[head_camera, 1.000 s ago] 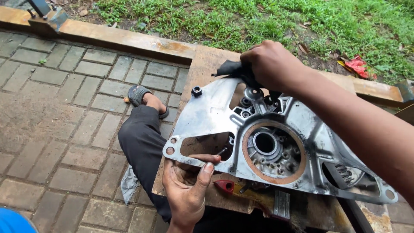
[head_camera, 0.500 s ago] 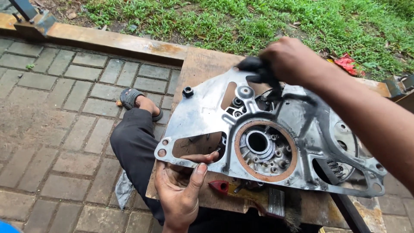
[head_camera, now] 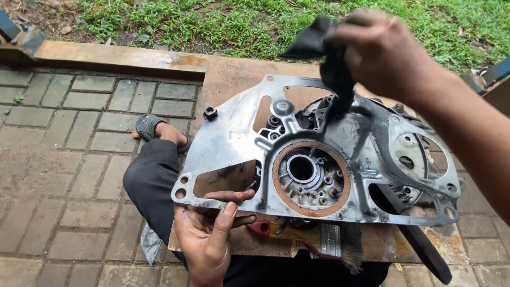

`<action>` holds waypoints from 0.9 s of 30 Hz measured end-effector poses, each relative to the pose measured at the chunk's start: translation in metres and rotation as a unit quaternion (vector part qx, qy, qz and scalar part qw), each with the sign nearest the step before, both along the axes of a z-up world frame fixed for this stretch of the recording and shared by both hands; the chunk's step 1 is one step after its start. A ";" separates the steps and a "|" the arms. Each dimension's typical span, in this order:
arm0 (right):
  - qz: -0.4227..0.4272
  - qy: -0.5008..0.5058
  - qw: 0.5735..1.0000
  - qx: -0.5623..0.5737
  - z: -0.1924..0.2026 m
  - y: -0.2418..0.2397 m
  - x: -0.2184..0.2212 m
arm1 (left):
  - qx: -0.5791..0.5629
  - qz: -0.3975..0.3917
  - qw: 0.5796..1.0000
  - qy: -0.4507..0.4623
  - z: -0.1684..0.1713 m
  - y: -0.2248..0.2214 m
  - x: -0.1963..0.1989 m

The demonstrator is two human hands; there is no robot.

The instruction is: The person removes debris from a metal engine component by hand, then uses a brush and a wire brush to scrub the surfaces, and finally wipes the part with a cloth.

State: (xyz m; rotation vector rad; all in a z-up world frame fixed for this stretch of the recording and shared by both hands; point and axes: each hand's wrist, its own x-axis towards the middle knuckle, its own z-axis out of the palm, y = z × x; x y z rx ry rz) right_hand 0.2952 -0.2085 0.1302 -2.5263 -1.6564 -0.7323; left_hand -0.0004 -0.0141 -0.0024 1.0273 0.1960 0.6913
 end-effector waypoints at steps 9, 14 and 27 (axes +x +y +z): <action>-0.089 0.196 0.977 -0.004 -0.037 -0.051 -0.031 | -0.102 -0.014 0.992 0.078 -0.002 0.003 0.006; -0.099 0.252 0.963 -0.003 -0.036 -0.046 -0.072 | -0.109 -0.009 0.991 0.081 0.000 -0.003 0.001; 0.037 0.232 0.971 -0.044 -0.003 -0.039 -0.105 | -0.081 0.008 0.995 0.054 -0.004 -0.007 0.000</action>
